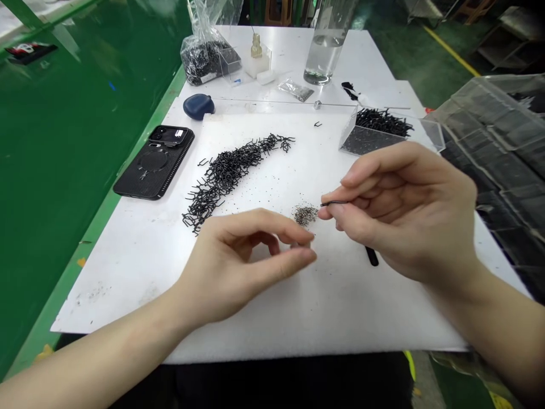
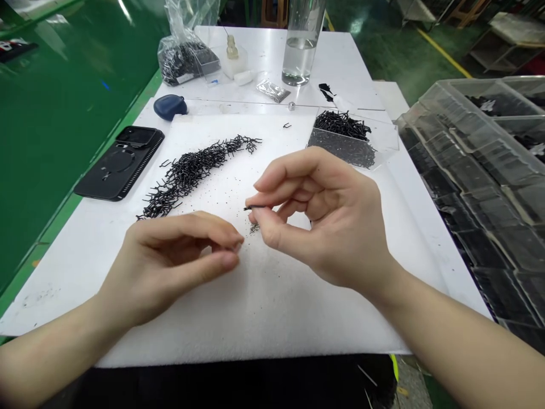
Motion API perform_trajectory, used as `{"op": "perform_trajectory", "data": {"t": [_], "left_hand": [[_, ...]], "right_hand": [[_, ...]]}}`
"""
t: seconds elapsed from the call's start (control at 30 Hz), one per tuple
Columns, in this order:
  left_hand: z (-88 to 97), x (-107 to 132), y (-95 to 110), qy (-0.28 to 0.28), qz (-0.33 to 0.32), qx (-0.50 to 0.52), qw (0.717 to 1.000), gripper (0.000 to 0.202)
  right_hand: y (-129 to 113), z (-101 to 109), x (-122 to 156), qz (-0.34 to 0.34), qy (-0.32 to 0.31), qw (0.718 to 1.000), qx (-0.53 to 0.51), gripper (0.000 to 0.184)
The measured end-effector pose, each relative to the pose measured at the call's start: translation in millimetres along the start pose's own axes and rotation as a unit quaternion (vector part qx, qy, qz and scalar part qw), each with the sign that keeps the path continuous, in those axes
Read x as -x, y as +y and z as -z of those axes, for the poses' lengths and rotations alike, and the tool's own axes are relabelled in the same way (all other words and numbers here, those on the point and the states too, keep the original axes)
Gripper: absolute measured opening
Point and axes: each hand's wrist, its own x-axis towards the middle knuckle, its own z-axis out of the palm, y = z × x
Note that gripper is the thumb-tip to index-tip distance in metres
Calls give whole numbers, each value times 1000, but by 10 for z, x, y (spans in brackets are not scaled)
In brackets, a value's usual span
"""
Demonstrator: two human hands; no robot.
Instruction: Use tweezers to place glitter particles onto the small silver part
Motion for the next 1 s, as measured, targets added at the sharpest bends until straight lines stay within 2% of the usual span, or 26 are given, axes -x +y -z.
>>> {"op": "perform_trajectory", "data": {"t": [0.07, 0.17, 0.3, 0.4, 0.47, 0.6, 0.7, 0.83, 1.0], "left_hand": [[-28, 27, 2, -39, -48, -101, 993, 10], [-51, 59, -48, -83, -116, -242, 960, 6], [-55, 74, -149, -77, -185, -300, 932, 7], [-54, 71, -143, -74, -174, -305, 934, 9], [-55, 73, -103, -58, -153, -289, 943, 20], [-57, 100, -51, -2, -174, -183, 968, 48], [-52, 126, -59, 0, -167, -118, 979, 59], [-52, 133, -59, 4, -115, -60, 992, 64], [-66, 115, -31, 6, -118, -48, 992, 65]], "right_hand": [[1, -5, 2, 1, 2, 1000, 8, 36], [4, -15, 4, -2, 1, 1000, 15, 34], [22, -11, 3, 9, -6, 1000, 8, 35], [25, -3, 5, 9, -2, 1000, 13, 34], [20, 0, 9, 6, -1, 1000, 16, 34], [13, 6, 14, 4, -1, 1000, 16, 35], [14, 7, 11, 9, 3, 1000, 9, 38], [2, -7, 17, 23, 8, 1000, 11, 39], [-8, -23, 16, 24, 21, 999, 38, 40]]}}
